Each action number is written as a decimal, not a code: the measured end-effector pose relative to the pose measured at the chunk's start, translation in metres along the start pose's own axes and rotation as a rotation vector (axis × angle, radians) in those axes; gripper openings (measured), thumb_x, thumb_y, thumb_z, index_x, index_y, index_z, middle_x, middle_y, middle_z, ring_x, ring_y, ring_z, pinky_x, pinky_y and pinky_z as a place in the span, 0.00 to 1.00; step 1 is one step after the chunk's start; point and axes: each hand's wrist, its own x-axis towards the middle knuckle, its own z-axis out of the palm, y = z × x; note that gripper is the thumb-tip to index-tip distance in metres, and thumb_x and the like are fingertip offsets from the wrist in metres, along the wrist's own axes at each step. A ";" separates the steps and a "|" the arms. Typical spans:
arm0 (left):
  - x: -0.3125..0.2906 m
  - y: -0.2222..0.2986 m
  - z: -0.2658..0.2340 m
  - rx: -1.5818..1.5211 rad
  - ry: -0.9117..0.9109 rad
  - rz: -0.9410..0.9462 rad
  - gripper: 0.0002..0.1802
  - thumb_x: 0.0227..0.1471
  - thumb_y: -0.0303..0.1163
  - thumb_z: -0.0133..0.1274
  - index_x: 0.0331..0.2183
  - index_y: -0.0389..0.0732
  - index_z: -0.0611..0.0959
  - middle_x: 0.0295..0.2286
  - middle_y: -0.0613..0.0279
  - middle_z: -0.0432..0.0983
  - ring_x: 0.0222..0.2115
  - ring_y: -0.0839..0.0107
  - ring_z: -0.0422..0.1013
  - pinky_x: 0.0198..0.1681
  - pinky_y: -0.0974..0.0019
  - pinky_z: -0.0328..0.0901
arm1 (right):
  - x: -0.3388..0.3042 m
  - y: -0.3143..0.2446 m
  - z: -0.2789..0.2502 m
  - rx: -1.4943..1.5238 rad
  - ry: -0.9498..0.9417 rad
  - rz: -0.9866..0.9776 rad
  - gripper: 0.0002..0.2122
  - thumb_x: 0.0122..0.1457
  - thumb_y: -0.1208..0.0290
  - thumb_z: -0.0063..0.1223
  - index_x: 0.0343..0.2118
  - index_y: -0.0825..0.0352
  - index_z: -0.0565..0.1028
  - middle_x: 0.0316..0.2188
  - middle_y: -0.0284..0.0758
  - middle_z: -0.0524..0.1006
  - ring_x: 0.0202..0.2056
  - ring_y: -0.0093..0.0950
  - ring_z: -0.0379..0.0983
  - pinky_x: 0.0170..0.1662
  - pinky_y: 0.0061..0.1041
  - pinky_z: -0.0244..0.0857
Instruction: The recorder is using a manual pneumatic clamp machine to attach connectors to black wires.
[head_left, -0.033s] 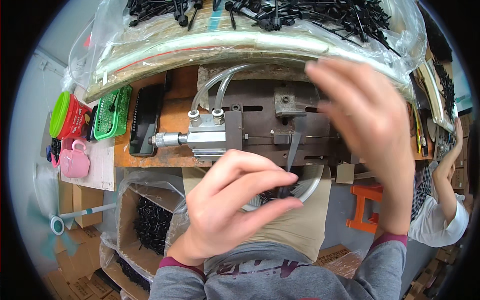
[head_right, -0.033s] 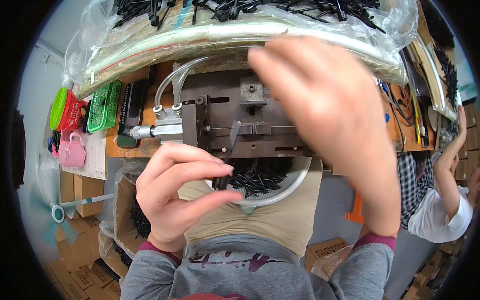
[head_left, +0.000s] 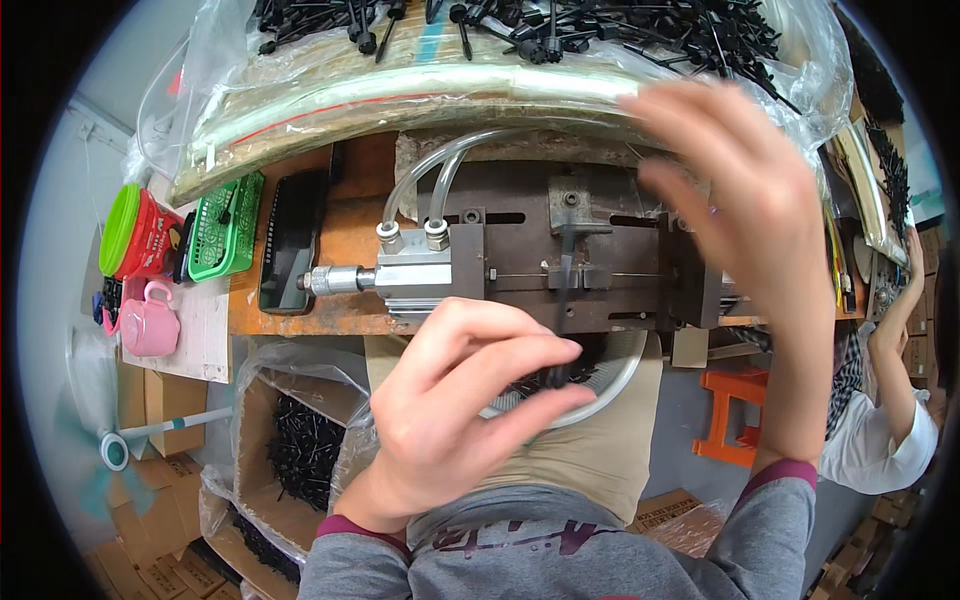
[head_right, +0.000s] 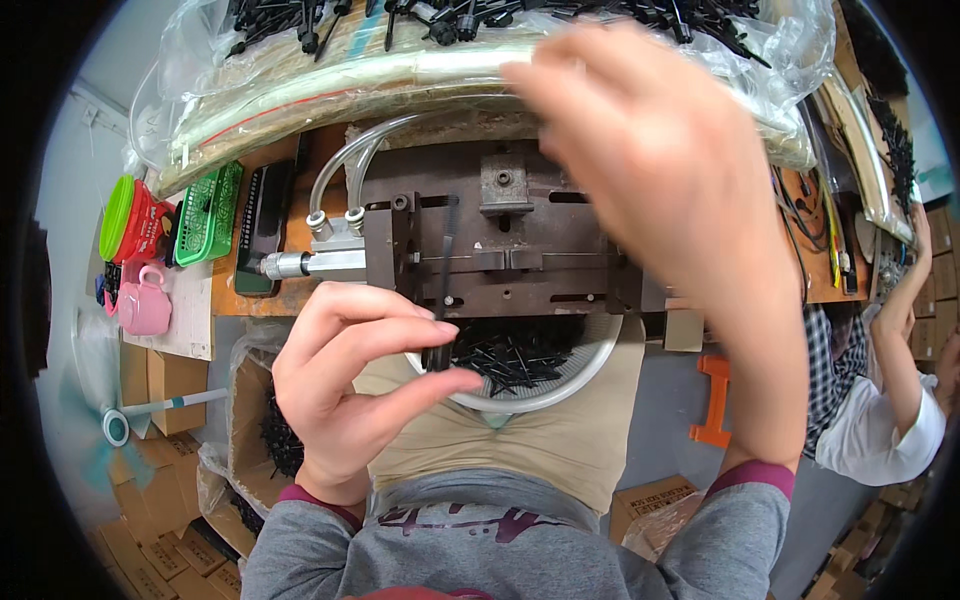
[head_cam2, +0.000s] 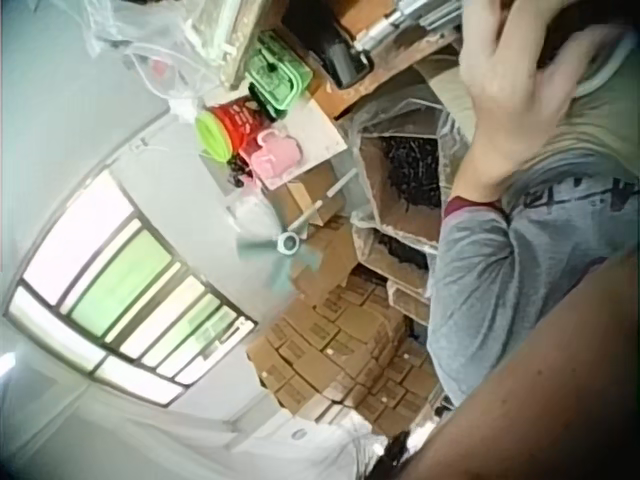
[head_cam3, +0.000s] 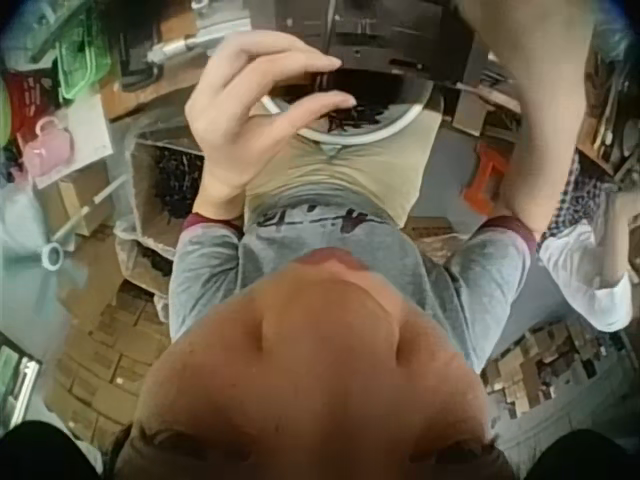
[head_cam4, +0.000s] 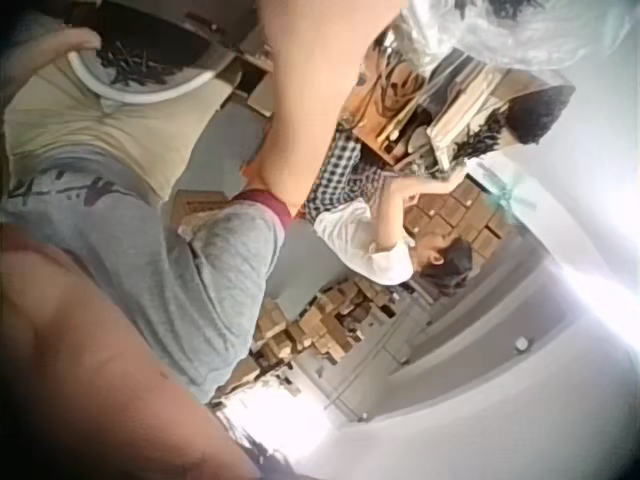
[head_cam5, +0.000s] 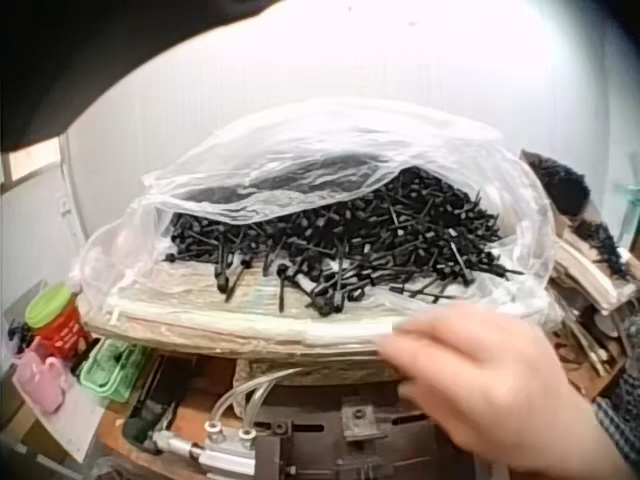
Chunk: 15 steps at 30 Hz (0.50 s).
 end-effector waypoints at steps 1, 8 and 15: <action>-0.002 -0.003 0.001 0.092 0.038 0.015 0.23 0.31 0.26 0.75 0.36 0.37 0.88 0.38 0.55 0.80 0.32 0.67 0.77 0.37 0.67 0.73 | 0.011 0.017 0.002 -0.006 0.049 -0.020 0.19 0.50 0.78 0.64 0.47 0.64 0.80 0.44 0.40 0.80 0.37 0.35 0.77 0.40 0.31 0.71; -0.012 -0.024 0.039 0.250 -0.028 0.103 0.15 0.39 0.23 0.68 0.33 0.33 0.84 0.51 0.46 0.76 0.34 0.64 0.79 0.36 0.67 0.74 | 0.103 0.059 0.050 -0.132 -0.355 0.031 0.14 0.49 0.81 0.56 0.41 0.70 0.79 0.39 0.44 0.79 0.47 0.42 0.76 0.48 0.37 0.72; -0.015 -0.033 0.059 0.503 -0.080 0.207 0.14 0.39 0.27 0.66 0.33 0.35 0.83 0.50 0.48 0.77 0.30 0.65 0.79 0.35 0.67 0.74 | 0.126 0.065 0.062 -0.257 -0.612 0.106 0.11 0.50 0.76 0.57 0.39 0.67 0.79 0.42 0.45 0.78 0.48 0.42 0.75 0.49 0.37 0.71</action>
